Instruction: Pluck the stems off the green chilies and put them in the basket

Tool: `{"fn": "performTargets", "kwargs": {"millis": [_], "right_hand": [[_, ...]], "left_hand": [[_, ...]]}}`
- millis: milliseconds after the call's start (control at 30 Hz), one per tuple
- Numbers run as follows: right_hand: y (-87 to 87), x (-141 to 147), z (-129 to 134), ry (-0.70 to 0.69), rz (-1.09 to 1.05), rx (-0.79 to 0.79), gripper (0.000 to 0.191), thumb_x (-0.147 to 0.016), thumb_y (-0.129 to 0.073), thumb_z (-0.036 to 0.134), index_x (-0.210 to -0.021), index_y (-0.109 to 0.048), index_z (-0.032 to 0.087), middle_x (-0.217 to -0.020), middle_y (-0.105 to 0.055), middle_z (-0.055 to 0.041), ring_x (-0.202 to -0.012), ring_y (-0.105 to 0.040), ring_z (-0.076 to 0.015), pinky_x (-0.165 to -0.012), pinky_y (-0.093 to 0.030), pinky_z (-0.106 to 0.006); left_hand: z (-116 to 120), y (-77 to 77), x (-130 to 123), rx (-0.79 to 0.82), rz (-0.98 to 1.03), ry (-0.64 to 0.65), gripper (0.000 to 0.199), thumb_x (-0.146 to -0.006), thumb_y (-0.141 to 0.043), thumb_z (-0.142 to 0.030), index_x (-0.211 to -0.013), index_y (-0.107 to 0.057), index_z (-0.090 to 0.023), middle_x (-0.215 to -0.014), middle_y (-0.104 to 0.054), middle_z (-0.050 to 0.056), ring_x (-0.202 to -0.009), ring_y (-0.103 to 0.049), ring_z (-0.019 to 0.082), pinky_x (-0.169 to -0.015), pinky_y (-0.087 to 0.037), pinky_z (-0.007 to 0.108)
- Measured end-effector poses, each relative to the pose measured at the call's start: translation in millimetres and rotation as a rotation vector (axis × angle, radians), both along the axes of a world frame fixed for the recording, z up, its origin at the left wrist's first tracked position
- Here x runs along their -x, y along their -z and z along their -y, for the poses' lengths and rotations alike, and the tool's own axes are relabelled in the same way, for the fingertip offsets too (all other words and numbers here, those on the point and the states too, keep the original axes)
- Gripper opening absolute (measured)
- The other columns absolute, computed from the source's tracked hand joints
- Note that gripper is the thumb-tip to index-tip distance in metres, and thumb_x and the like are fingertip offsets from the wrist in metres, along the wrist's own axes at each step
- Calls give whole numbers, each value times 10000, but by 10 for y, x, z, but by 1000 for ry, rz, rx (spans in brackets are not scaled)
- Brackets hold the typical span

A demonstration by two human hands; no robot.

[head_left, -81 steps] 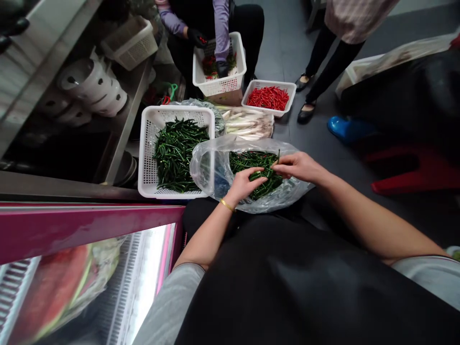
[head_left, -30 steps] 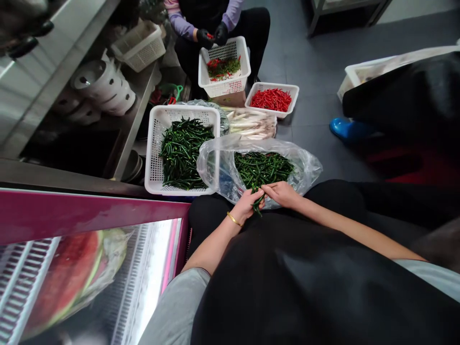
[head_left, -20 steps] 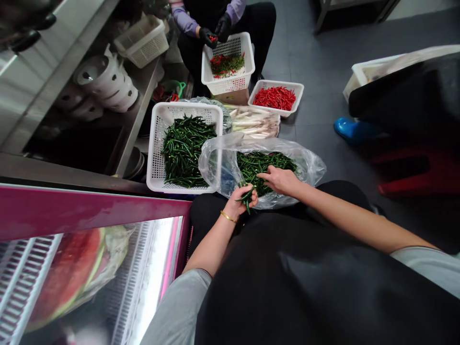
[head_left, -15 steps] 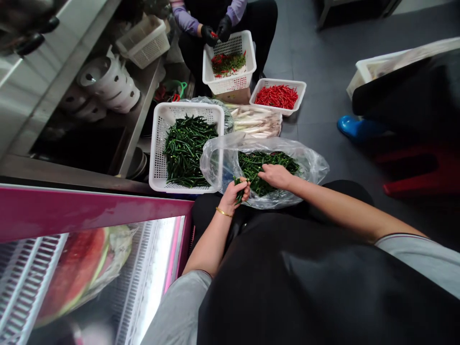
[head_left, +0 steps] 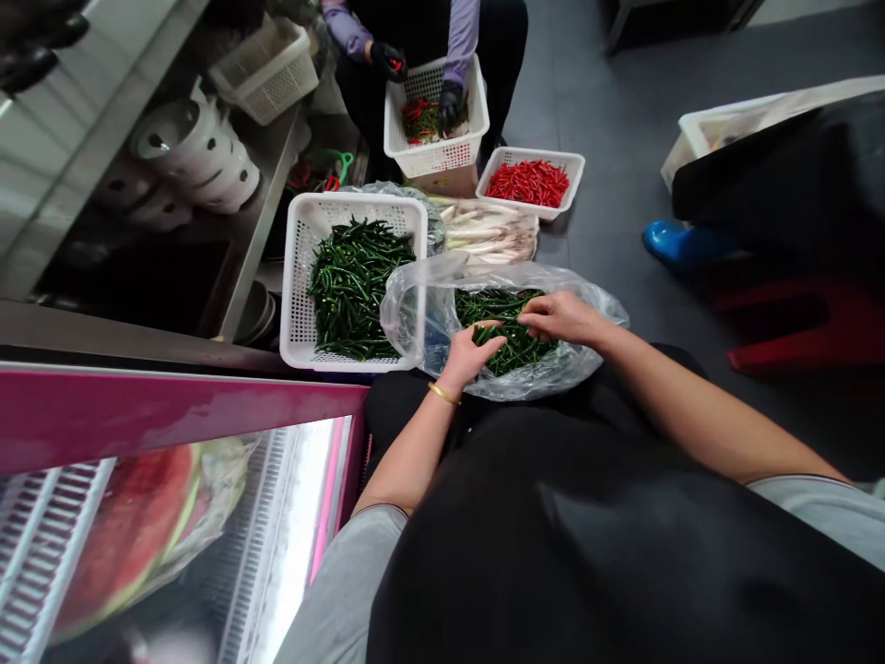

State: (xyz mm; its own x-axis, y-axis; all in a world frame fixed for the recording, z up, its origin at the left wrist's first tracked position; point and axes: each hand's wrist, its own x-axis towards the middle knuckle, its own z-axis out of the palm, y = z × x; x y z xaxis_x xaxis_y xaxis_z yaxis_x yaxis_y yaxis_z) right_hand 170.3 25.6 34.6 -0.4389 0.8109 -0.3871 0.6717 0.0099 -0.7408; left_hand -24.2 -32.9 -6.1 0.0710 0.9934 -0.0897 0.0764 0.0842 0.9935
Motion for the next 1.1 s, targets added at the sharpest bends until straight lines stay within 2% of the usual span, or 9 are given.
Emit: {"fn": "performTargets", "kwargs": {"millis": [133, 267, 433, 633, 700, 800, 900, 1000, 1100], "right_hand": [[-65, -4, -5, -8, 25, 103, 255, -849, -542, 359, -855, -678, 144, -628, -653, -20, -510, -572, -108, -516, -440, -218], [-40, 78, 29, -128, 162, -167, 232, -870, -501, 289, -847, -684, 148, -641, -663, -25, -583, -583, -117, -581, -414, -213], [-99, 197, 41, -369, 252, -438, 251, -892, -465, 222, -868, -698, 131, -865, -712, -95, -766, -618, -158, -679, -396, -234], [-10, 283, 55, -388, 362, -421, 232, -851, -470, 147, -856, -699, 111, -847, -716, -124, -769, -643, -191, -668, -416, -254], [32, 310, 55, -302, 390, -441, 213, -830, -482, 124, -852, -691, 91, -881, -713, -163, -818, -655, -221, -696, -439, -271], [41, 279, 32, -61, 243, -363, 187, -845, -490, 142, -815, -669, 98, -837, -712, -152, -801, -666, -209, -708, -477, -269], [20, 197, 16, 154, -127, 24, 156, -863, -528, 221, -792, -634, 131, -658, -674, -57, -602, -647, -145, -596, -514, -243], [18, 157, 39, 214, -418, 361, 199, -777, -675, 324, -754, -612, 137, -582, -629, -15, -492, -606, -119, -505, -524, -243], [34, 167, 89, 249, -555, 432, 284, -698, -746, 379, -733, -611, 131, -575, -621, -14, -495, -611, -118, -481, -521, -232]], "left_hand": [[46, -181, -26, -113, -124, -22, 251, -767, -649, -391, -802, -649, -143, -708, -627, 20, -672, -554, 129, -671, -435, 261], [-14, -301, -31, -264, -314, 111, 182, -790, -637, -309, -914, -663, -179, -871, -648, 61, -852, -591, 185, -809, -444, 302], [-234, -304, 23, -251, -755, 354, 75, -791, -590, -212, -739, -641, -191, -760, -574, 71, -777, -566, 206, -730, -414, 292], [-201, -247, -26, -205, -935, 305, 103, -789, -562, -209, -699, -607, -191, -777, -572, 67, -727, -550, 189, -652, -368, 278], [-169, -213, -43, -128, -864, 206, 123, -767, -595, -215, -651, -582, -177, -720, -559, 55, -701, -540, 180, -650, -365, 276], [-142, -170, 5, 20, -489, 73, 179, -750, -646, -301, -666, -574, -161, -646, -538, 13, -619, -501, 135, -621, -370, 253], [-104, -155, 81, 191, -41, 23, 332, -731, -660, -467, -746, -581, -145, -611, -516, -25, -501, -417, 75, -518, -335, 217], [-58, -153, 76, 265, 147, 105, 416, -693, -683, -523, -787, -590, -129, -594, -508, -33, -465, -394, 54, -461, -301, 201], [-24, -134, 13, 301, 215, 236, 415, -667, -719, -479, -846, -599, -125, -628, -560, -17, -471, -424, 58, -450, -305, 199]]}}
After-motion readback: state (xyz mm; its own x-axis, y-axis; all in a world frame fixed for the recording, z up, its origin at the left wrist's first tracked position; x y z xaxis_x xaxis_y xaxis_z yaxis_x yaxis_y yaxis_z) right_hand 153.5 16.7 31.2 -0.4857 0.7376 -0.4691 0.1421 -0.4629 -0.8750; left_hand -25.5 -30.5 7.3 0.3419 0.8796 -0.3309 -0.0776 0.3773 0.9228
